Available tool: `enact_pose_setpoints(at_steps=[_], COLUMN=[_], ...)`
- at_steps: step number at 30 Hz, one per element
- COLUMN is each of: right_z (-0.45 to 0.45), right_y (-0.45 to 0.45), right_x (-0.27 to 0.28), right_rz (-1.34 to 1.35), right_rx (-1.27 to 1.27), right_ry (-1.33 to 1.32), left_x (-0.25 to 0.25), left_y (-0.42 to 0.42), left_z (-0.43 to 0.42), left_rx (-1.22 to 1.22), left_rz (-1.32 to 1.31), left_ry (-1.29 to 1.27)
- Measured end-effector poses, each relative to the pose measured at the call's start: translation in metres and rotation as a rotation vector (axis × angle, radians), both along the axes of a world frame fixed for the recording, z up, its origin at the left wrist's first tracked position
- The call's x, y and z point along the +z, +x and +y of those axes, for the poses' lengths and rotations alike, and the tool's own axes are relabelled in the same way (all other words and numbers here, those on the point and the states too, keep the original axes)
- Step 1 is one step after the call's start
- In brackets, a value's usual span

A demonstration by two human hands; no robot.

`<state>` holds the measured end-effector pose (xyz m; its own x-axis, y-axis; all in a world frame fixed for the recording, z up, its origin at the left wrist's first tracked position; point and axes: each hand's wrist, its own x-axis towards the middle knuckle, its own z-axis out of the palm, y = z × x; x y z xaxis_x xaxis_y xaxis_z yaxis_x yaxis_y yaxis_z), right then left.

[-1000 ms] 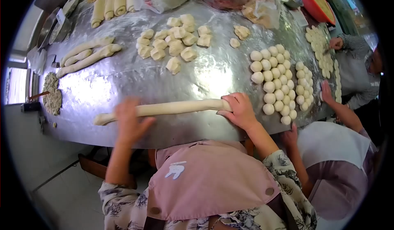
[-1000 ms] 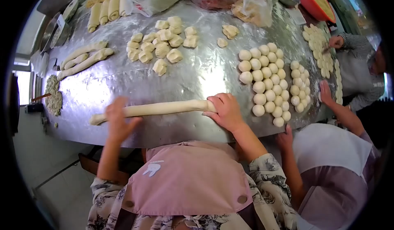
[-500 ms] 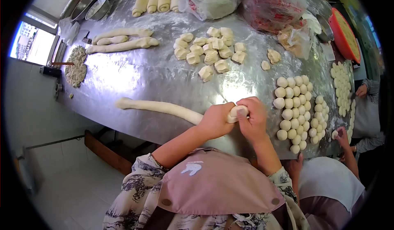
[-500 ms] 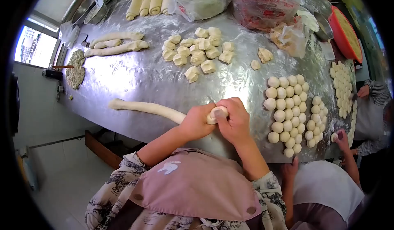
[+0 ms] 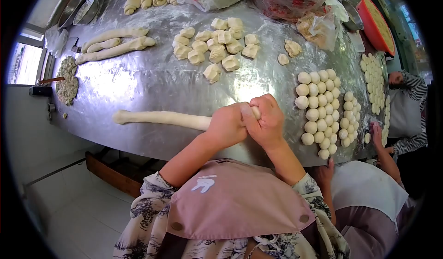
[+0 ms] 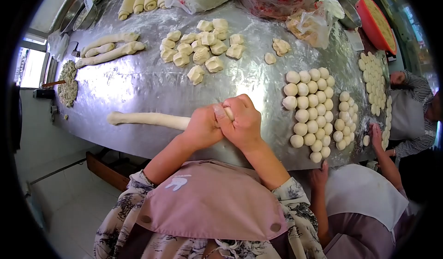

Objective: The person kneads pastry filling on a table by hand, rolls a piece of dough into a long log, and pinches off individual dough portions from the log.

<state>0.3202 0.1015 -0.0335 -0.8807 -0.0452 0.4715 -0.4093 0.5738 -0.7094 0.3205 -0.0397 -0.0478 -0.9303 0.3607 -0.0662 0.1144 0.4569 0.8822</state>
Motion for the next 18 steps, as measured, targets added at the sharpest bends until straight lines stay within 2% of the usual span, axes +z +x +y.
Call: enact_pose_setpoints(at_steps=[3, 6, 7, 9, 11, 12, 13, 15, 18], right_z=[-0.003, 0.004, 0.016, 0.034, 0.021, 0.018, 0.018, 0.015, 0.015], right_y=[-0.005, -0.033, -0.047, -0.070, -0.079, -0.079, -0.088, -0.087, -0.051], right_x=[-0.005, -0.029, -0.046, -0.046, -0.036, -0.031, -0.051, -0.048, -0.014], right_rz=[-0.032, 0.039, 0.002, -0.544, -0.377, -0.294, -0.289, -0.141, -0.377], right_rx=[-0.037, -0.110, -0.172, -0.268, -0.124, -0.092, -0.086, -0.137, 0.206], right_ry=[0.009, 0.059, 0.202, 0.030, 0.011, -0.009, -0.101, -0.035, -0.007], left_x=[0.011, 0.013, 0.018, 0.031, 0.013, 0.015, 0.016, 0.011, 0.000], left_y=[-0.004, -0.005, -0.001, 0.009, 0.001, -0.006, -0.010, -0.009, -0.010], left_z=[-0.007, -0.014, -0.012, -0.009, -0.015, -0.019, -0.022, -0.022, -0.023], left_rx=[-0.012, -0.006, -0.094, -0.272, -0.087, -0.038, 0.006, 0.083, 0.176], left_rz=[-0.009, -0.134, -0.088, 0.011, 0.016, -0.043, -0.101, -0.126, -0.024], left_ry=[0.000, 0.061, 0.168, 0.382, 0.132, 0.082, 0.028, 0.009, 0.021])
